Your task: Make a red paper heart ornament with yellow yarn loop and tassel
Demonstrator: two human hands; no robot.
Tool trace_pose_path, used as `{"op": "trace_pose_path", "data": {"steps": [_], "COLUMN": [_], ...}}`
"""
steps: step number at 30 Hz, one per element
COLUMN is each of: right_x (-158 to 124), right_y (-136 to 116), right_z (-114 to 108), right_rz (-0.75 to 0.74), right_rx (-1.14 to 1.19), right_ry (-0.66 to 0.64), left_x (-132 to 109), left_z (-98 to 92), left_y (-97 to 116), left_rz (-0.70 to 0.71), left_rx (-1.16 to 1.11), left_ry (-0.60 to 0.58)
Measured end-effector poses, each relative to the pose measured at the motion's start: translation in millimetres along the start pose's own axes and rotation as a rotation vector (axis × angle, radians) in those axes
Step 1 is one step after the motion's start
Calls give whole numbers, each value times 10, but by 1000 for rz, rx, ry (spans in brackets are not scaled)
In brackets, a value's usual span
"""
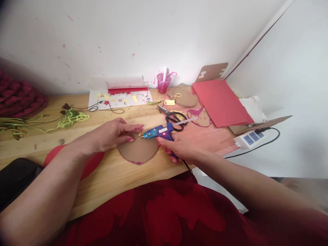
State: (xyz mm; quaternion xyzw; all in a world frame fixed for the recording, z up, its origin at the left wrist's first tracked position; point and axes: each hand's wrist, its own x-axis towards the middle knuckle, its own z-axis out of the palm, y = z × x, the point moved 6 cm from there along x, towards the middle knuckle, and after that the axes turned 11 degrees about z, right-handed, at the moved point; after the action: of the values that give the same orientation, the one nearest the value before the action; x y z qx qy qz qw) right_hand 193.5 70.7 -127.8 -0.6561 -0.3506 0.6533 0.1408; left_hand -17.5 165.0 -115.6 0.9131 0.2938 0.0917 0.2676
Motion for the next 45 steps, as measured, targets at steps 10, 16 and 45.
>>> {"op": "trace_pose_path", "data": {"steps": [10, 16, 45], "right_x": [15, -31, -18], "right_y": [-66, 26, -10], "right_z": [-5, -33, -10], "right_rz": [-35, 4, -10], "right_rx": [11, -24, -5], "right_ry": [5, -17, -12], "left_x": [-6, -9, -6], "left_z": [22, 23, 13], "left_y": [-14, -25, -33], "left_rz": [36, 38, 17], "left_rx": [-8, -31, -19], "left_ry": [-2, 10, 3]}}
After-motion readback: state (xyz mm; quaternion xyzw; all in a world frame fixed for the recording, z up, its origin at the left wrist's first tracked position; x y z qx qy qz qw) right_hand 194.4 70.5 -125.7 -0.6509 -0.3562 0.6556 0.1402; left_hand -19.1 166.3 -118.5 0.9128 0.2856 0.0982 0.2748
